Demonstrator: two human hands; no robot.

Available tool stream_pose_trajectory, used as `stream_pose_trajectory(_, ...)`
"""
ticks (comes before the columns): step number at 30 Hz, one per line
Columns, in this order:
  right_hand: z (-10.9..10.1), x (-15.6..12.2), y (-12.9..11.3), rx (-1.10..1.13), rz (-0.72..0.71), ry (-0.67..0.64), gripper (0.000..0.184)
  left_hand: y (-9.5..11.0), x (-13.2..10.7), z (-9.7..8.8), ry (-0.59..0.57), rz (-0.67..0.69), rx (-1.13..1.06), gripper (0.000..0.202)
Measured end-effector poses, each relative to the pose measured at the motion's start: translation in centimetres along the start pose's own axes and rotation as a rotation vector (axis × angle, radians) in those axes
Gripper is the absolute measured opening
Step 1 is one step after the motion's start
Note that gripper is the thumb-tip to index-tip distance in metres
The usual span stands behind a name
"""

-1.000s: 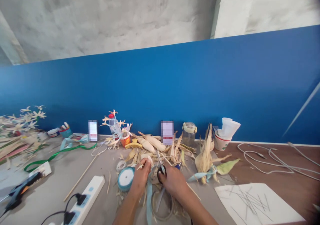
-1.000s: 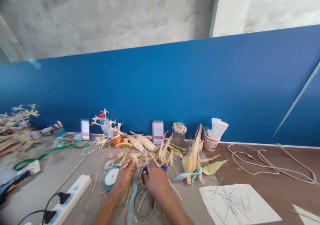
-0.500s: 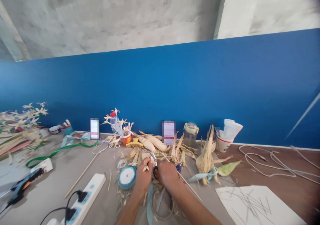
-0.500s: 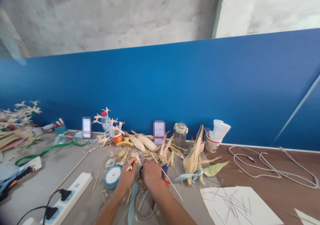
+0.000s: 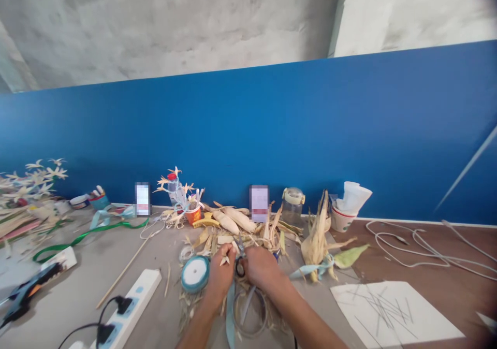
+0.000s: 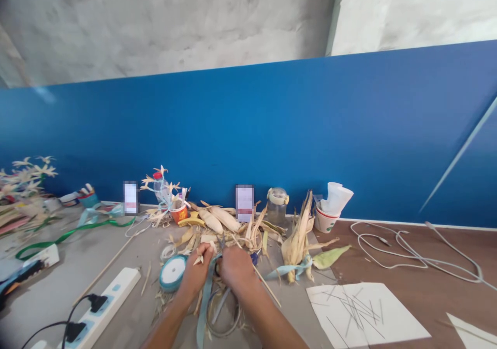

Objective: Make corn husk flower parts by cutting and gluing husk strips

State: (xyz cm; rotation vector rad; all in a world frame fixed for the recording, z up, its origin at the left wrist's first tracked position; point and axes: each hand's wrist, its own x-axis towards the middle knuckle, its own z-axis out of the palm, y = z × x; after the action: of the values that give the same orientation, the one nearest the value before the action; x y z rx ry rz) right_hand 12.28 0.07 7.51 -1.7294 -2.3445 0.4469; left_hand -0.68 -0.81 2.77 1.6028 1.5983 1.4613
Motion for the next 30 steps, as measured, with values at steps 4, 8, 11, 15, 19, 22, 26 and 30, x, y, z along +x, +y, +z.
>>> stream_pose_trajectory(4,0.1,0.0,0.7,0.23,-0.022,0.079,0.026,0.3,-0.1,0.1,0.007,-0.013,-0.062,0.024)
stream_pose_trajectory(8,2.0,0.7,1.2,0.829,0.005,0.101,0.03,1.0,-0.2,0.0,0.019,-0.035,-0.129,0.025)
stream_pose_trajectory(11,3.4,1.2,0.9,1.215,0.042,-0.017,0.028,1.2,-0.3,0.0,-0.011,-0.025,-0.161,0.027)
stream_pose_trajectory(15,4.1,1.7,0.5,1.388,0.084,0.038,0.02,1.0,-0.3,0.2,-0.068,-0.034,-0.208,0.032)
stream_pose_trajectory(19,4.0,2.1,1.1,1.41,0.111,0.085,0.021,0.8,-0.4,0.5,-0.044,-0.138,-0.316,0.028)
stream_pose_trajectory(22,3.0,1.6,1.6,1.457,0.105,0.108,0.024,0.3,-0.5,0.7,-0.012,-0.21,-0.412,0.032)
stream_pose_trajectory(26,0.7,0.2,1.8,1.6,-0.033,-0.016,0.025,-0.8,-0.6,1.2,-0.196,-0.181,-0.438,0.022)
stream_pose_trajectory(30,-0.6,-0.4,1.7,1.615,-0.105,-0.054,0.026,-0.5,-0.8,1.4,-0.338,-0.159,-0.494,0.032)
